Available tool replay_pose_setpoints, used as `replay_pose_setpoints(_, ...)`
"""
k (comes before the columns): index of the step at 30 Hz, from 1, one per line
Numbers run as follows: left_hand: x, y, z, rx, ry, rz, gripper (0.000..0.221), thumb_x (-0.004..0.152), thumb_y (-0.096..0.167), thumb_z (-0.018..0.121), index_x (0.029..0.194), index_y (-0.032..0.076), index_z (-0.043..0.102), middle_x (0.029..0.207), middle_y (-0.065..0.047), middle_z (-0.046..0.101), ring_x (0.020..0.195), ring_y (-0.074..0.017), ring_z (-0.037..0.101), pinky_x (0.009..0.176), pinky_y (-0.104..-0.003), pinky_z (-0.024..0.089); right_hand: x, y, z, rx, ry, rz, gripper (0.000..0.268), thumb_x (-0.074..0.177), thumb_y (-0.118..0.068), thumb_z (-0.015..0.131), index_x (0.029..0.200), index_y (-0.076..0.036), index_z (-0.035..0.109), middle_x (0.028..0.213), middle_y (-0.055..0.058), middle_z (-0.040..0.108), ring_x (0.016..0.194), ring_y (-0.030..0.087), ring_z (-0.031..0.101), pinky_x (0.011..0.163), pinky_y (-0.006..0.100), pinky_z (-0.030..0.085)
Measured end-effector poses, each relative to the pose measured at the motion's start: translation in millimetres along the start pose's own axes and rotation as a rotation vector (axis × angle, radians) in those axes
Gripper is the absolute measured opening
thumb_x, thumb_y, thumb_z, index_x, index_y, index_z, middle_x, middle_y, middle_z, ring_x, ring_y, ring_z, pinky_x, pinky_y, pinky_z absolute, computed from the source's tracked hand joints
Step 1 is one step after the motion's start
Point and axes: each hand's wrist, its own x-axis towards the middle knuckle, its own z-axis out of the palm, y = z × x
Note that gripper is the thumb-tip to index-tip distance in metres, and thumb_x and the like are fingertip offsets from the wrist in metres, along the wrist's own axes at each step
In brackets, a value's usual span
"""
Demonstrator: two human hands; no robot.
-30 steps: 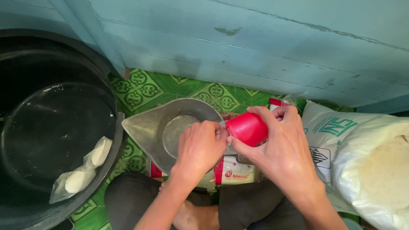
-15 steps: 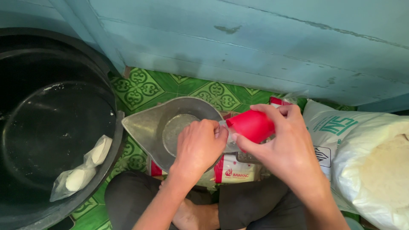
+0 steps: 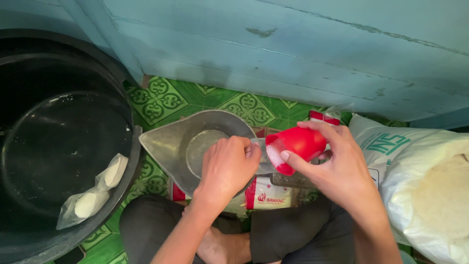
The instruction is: Scooping flour from a large sack into smaller plastic bags using a red cup.
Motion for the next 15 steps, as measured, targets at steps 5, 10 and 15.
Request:
replay_pose_setpoints(5, -0.2, 1.1, -2.7, -0.001, -0.024, -0.002, 0.032, 0.084, 0.030, 0.059, 0.064, 0.006, 0.065, 0.060, -0.016, 0.065, 0.061, -0.0443, 0.059, 0.061, -0.049, 0.049, -4.3, -9.9, 6.1, -0.043, 0.050, -0.058, 0.063, 0.059, -0.032, 0.089, 0.116, -0.014, 0.069, 0.102, 0.013, 0.052, 0.080, 0.023, 0.059, 0.071, 0.032, 0.052)
replay_pose_setpoints(10, 0.2, 1.3, -3.3, -0.006, -0.043, -0.009, 0.028, 0.082, 0.028, 0.059, 0.066, 0.006, 0.066, 0.063, -0.017, 0.066, 0.064, -0.0448, 0.060, 0.062, -0.050, 0.049, -4.8, -14.0, 11.8, -0.081, 0.052, -0.085, 0.065, 0.057, -0.035, 0.088, 0.116, -0.014, 0.069, 0.105, 0.015, 0.051, 0.087, 0.027, 0.058, 0.075, 0.036, 0.051)
replay_pose_setpoints(15, 0.0, 0.1, -2.3, -0.009, -0.040, -0.006, 0.029, 0.082, 0.028, 0.058, 0.066, 0.006, 0.067, 0.065, -0.018, 0.067, 0.066, -0.0458, 0.061, 0.063, -0.050, 0.050, -8.0, -18.6, 12.9, -0.107, 0.123, -0.188, 0.064, 0.059, -0.030, 0.088, 0.115, -0.008, 0.068, 0.105, 0.019, 0.052, 0.085, 0.031, 0.058, 0.072, 0.038, 0.051)
